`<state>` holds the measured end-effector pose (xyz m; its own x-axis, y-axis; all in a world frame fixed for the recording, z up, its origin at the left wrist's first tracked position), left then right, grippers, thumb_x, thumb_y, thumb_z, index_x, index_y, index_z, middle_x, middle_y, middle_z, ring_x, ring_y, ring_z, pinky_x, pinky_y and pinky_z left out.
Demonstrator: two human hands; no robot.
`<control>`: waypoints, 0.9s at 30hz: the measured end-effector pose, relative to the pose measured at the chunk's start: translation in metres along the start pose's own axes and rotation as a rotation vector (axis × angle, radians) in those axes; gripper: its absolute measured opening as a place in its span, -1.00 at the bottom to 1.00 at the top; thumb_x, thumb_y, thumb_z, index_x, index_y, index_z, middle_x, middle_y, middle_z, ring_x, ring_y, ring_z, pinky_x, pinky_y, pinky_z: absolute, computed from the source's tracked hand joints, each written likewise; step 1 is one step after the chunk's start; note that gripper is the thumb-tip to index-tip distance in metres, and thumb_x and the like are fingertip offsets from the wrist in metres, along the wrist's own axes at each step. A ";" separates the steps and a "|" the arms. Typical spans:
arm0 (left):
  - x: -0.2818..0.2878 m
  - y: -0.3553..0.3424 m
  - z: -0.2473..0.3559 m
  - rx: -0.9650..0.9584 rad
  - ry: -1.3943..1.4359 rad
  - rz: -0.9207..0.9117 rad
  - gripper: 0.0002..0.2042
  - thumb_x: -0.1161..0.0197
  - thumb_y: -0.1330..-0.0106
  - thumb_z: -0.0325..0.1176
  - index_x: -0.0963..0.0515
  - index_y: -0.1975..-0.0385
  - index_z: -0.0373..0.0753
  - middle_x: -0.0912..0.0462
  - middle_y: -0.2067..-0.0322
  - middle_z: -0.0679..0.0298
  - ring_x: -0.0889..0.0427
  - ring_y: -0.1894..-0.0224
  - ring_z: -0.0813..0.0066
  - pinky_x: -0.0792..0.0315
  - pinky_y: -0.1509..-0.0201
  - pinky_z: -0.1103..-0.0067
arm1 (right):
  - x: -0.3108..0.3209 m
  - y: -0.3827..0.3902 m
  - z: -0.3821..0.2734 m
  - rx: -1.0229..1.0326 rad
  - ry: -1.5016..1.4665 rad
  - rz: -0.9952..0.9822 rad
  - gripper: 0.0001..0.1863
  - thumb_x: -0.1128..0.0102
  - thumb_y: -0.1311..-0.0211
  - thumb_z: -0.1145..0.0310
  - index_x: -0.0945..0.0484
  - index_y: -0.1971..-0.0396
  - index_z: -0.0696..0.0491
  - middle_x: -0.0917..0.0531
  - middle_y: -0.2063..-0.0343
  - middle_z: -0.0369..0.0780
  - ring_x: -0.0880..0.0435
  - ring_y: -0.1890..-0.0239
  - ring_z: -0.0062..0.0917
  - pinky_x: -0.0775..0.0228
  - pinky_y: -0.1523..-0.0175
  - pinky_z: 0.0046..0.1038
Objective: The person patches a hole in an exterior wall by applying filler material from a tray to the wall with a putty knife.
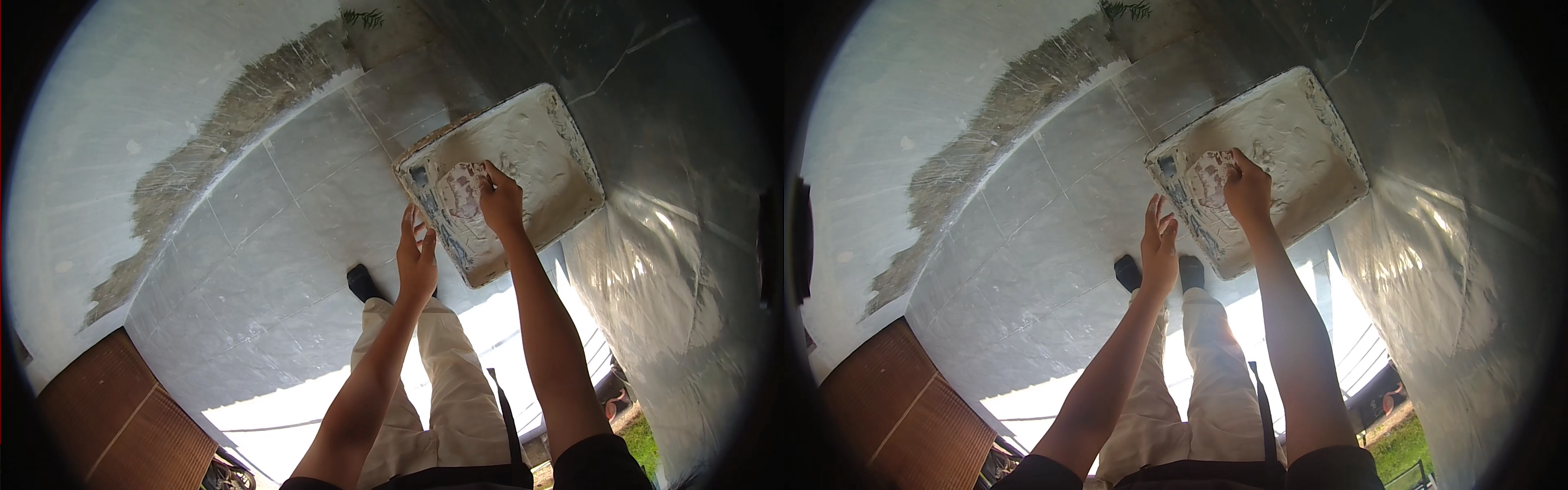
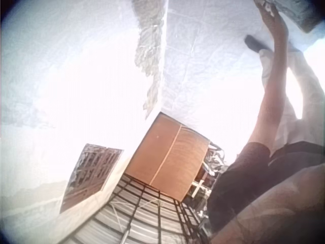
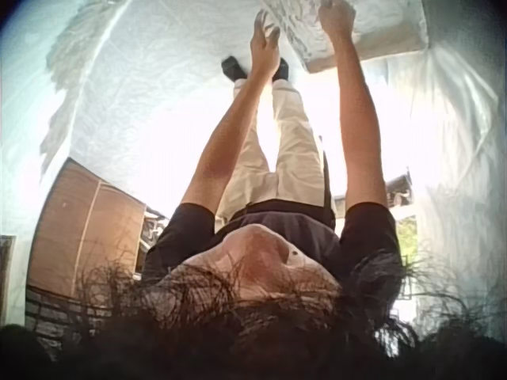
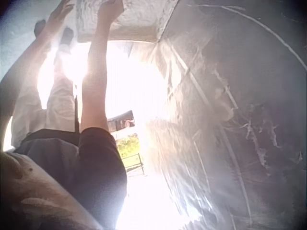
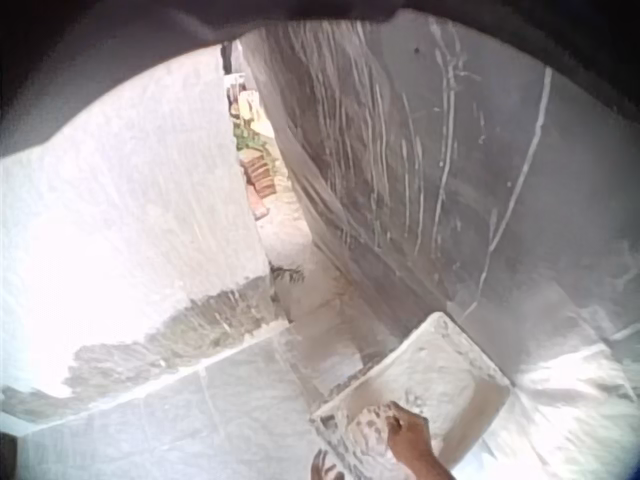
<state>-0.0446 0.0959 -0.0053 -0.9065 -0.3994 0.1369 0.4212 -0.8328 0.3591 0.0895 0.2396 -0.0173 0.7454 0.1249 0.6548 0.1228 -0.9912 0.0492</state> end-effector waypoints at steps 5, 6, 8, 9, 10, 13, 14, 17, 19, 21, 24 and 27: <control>0.002 0.000 -0.002 0.011 -0.013 0.008 -0.42 0.02 -0.47 -0.26 -0.01 -0.42 -0.27 -0.20 -0.37 -0.08 -0.37 -0.29 -0.03 -0.25 -0.34 0.29 | -0.003 0.009 -0.006 -0.045 0.016 0.012 -0.61 -0.12 -0.14 0.51 -0.58 -0.02 0.17 -0.70 0.27 0.05 -0.70 0.19 -0.11 -0.51 0.01 -0.25; 0.001 0.000 -0.001 0.006 -0.005 0.009 -0.42 0.03 -0.47 -0.27 -0.01 -0.43 -0.27 -0.21 -0.36 -0.08 -0.37 -0.29 -0.03 -0.25 -0.34 0.29 | -0.001 0.010 -0.005 -0.088 0.002 0.011 -0.61 -0.11 -0.14 0.51 -0.58 -0.01 0.16 -0.70 0.27 0.05 -0.70 0.19 -0.10 -0.50 0.00 -0.25; 0.000 -0.001 0.000 -0.001 0.004 0.009 -0.43 0.04 -0.47 -0.29 -0.01 -0.43 -0.27 -0.21 -0.36 -0.09 -0.37 -0.29 -0.03 -0.24 -0.35 0.30 | -0.003 0.010 -0.002 -0.077 -0.006 0.025 -0.61 -0.12 -0.14 0.50 -0.58 -0.02 0.16 -0.70 0.28 0.05 -0.70 0.19 -0.10 -0.50 -0.01 -0.25; 0.000 -0.001 0.000 -0.003 -0.004 0.017 -0.43 0.04 -0.47 -0.30 -0.01 -0.43 -0.27 -0.21 -0.36 -0.09 -0.37 -0.29 -0.01 -0.24 -0.35 0.31 | -0.003 0.010 -0.001 -0.067 -0.016 0.037 -0.61 -0.12 -0.14 0.50 -0.58 -0.02 0.15 -0.70 0.28 0.04 -0.70 0.19 -0.10 -0.49 -0.01 -0.25; 0.001 -0.001 0.000 -0.004 -0.013 0.025 -0.43 0.04 -0.47 -0.31 -0.02 -0.43 -0.26 -0.21 -0.36 -0.09 -0.36 -0.29 0.00 -0.23 -0.36 0.31 | -0.003 0.009 0.000 -0.066 -0.013 0.039 -0.61 -0.12 -0.14 0.50 -0.58 -0.02 0.15 -0.70 0.28 0.04 -0.70 0.19 -0.10 -0.49 -0.01 -0.25; 0.003 -0.001 -0.004 0.014 0.013 0.025 -0.44 0.05 -0.46 -0.34 -0.02 -0.43 -0.26 -0.20 -0.37 -0.09 -0.36 -0.30 0.04 -0.22 -0.36 0.32 | -0.006 0.010 0.001 -0.098 0.013 0.026 -0.59 -0.12 -0.15 0.49 -0.58 -0.04 0.15 -0.70 0.27 0.05 -0.70 0.17 -0.11 -0.49 -0.02 -0.24; 0.003 -0.002 -0.005 0.014 0.011 0.027 -0.44 0.05 -0.46 -0.34 -0.02 -0.43 -0.26 -0.20 -0.37 -0.09 -0.36 -0.30 0.04 -0.22 -0.36 0.32 | -0.007 0.013 0.002 -0.129 0.004 0.024 -0.58 -0.12 -0.15 0.49 -0.57 -0.06 0.14 -0.70 0.25 0.04 -0.70 0.15 -0.13 -0.49 -0.03 -0.24; 0.004 -0.002 -0.005 0.011 0.044 0.028 -0.44 0.07 -0.47 -0.30 -0.02 -0.43 -0.25 -0.21 -0.37 -0.08 -0.36 -0.30 0.06 -0.21 -0.37 0.32 | -0.008 0.018 0.006 -0.164 -0.031 0.040 -0.57 -0.13 -0.17 0.46 -0.55 -0.08 0.14 -0.69 0.20 0.04 -0.70 0.12 -0.15 -0.48 -0.05 -0.26; 0.004 -0.002 -0.001 -0.001 -0.002 0.002 -0.43 0.09 -0.48 -0.25 0.00 -0.44 -0.24 -0.22 -0.36 -0.09 -0.36 -0.30 0.04 -0.20 -0.37 0.32 | -0.009 0.018 0.012 -0.170 -0.059 0.058 -0.57 -0.13 -0.18 0.45 -0.55 -0.09 0.14 -0.69 0.17 0.03 -0.69 0.10 -0.16 -0.47 -0.06 -0.27; 0.010 -0.003 -0.006 -0.009 0.000 0.012 -0.41 0.04 -0.46 -0.22 0.00 -0.44 -0.23 -0.25 -0.35 -0.10 -0.36 -0.31 0.00 -0.26 -0.32 0.30 | -0.014 0.017 0.020 -0.224 -0.121 0.028 -0.56 -0.15 -0.20 0.42 -0.53 -0.11 0.15 -0.69 0.15 0.03 -0.69 0.08 -0.17 -0.47 -0.06 -0.30; 0.012 -0.003 -0.004 -0.010 -0.022 0.011 -0.38 0.00 -0.45 -0.19 0.01 -0.44 -0.22 -0.26 -0.34 -0.14 -0.34 -0.32 -0.06 -0.29 -0.29 0.27 | -0.024 0.020 0.039 -0.366 -0.261 -0.063 -0.55 -0.15 -0.22 0.42 -0.52 -0.13 0.15 -0.67 0.10 0.03 -0.69 0.05 -0.20 -0.46 -0.06 -0.33; 0.018 -0.001 0.001 -0.009 -0.024 0.009 -0.38 0.01 -0.46 -0.20 0.02 -0.44 -0.23 -0.25 -0.33 -0.18 -0.31 -0.34 -0.08 -0.25 -0.33 0.25 | -0.025 0.026 0.037 -0.379 -0.299 -0.047 -0.55 -0.10 -0.26 0.46 -0.49 -0.17 0.15 -0.70 0.15 -0.04 -0.70 0.17 -0.38 -0.47 0.01 -0.42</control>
<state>-0.0613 0.0902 -0.0028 -0.9033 -0.3971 0.1625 0.4291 -0.8331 0.3491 0.0979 0.2118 -0.0605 0.9071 0.1221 0.4027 -0.0451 -0.9232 0.3816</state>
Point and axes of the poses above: each hand's wrist, its own y-axis away from the middle knuckle, its own x-axis out of the back of the hand, z = x × y, the point moved 4 cm from there along -y, towards the middle knuckle
